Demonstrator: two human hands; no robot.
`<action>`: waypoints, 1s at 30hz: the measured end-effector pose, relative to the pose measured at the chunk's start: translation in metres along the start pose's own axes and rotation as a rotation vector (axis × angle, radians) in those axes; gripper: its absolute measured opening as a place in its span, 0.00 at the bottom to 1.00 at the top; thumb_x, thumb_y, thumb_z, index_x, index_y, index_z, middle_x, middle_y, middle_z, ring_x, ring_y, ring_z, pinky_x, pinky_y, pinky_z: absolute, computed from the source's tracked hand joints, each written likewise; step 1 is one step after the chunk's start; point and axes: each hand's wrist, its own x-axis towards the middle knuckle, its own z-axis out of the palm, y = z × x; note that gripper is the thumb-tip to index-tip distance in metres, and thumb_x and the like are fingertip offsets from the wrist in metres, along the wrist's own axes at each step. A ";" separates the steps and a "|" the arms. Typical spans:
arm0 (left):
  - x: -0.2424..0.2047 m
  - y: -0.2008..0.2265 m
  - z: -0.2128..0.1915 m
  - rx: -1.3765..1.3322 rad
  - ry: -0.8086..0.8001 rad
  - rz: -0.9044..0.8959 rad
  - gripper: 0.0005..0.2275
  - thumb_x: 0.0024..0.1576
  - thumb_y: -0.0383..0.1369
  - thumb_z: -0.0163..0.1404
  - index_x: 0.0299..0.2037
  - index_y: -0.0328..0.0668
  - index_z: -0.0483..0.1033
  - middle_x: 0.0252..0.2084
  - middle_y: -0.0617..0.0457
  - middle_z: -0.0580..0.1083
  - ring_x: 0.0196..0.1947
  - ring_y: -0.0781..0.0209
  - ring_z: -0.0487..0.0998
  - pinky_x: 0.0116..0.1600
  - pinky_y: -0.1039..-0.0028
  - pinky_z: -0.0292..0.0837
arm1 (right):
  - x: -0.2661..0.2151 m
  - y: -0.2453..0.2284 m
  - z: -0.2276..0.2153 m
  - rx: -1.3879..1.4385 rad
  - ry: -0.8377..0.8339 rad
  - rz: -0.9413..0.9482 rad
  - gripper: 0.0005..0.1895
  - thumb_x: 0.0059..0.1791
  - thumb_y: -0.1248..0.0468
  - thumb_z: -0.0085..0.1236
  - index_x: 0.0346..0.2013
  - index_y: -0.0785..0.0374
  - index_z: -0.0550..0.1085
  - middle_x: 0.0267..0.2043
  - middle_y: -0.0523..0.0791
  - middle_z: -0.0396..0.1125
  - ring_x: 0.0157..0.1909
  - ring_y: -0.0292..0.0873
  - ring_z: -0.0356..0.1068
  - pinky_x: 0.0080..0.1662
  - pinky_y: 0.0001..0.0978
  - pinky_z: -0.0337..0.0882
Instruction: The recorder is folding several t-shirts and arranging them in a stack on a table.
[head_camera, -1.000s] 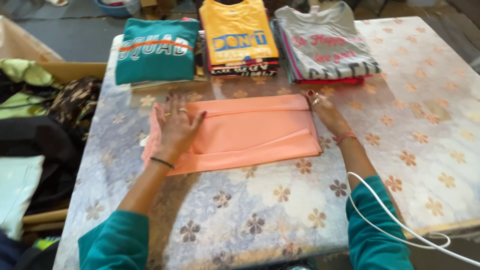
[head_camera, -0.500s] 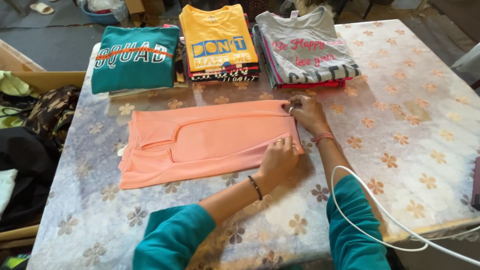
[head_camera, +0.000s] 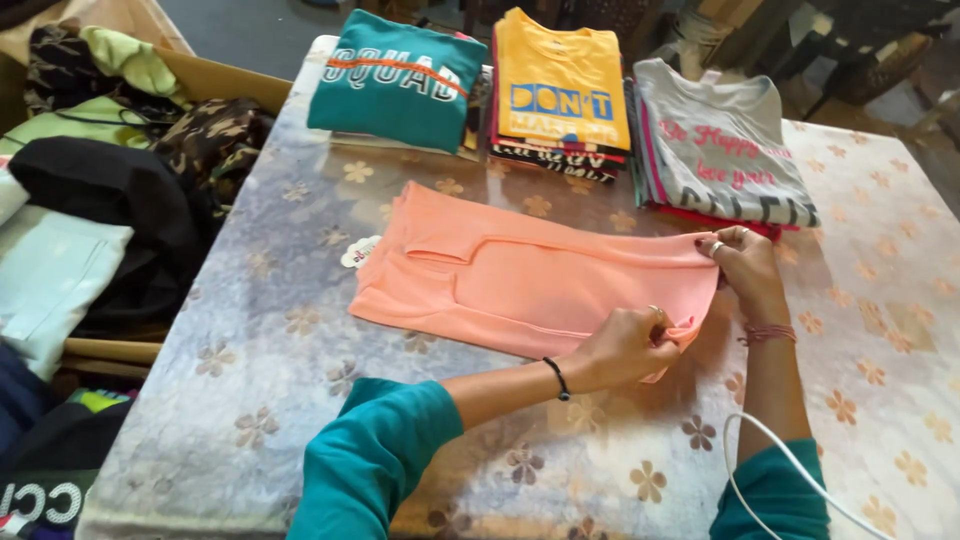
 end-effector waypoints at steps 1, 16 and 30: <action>-0.001 -0.003 -0.011 -0.001 0.009 0.003 0.11 0.56 0.34 0.53 0.39 0.31 0.77 0.26 0.43 0.77 0.26 0.56 0.82 0.35 0.66 0.77 | -0.003 -0.013 0.007 -0.004 -0.005 -0.007 0.12 0.51 0.62 0.61 0.41 0.69 0.75 0.31 0.45 0.69 0.28 0.37 0.65 0.30 0.31 0.64; -0.118 -0.087 -0.256 -0.699 0.280 -0.370 0.07 0.59 0.31 0.47 0.44 0.40 0.66 0.41 0.53 0.64 0.36 0.66 0.71 0.44 0.69 0.79 | 0.005 -0.181 0.263 0.153 -0.516 -0.141 0.10 0.51 0.65 0.54 0.37 0.73 0.74 0.28 0.49 0.73 0.22 0.37 0.70 0.25 0.30 0.72; -0.126 -0.049 -0.292 -0.008 0.327 -0.530 0.29 0.47 0.42 0.61 0.53 0.33 0.63 0.41 0.48 0.77 0.38 0.60 0.82 0.38 0.68 0.81 | -0.021 -0.191 0.342 0.334 -0.517 -0.020 0.11 0.49 0.61 0.58 0.42 0.64 0.71 0.27 0.45 0.73 0.22 0.34 0.70 0.23 0.27 0.69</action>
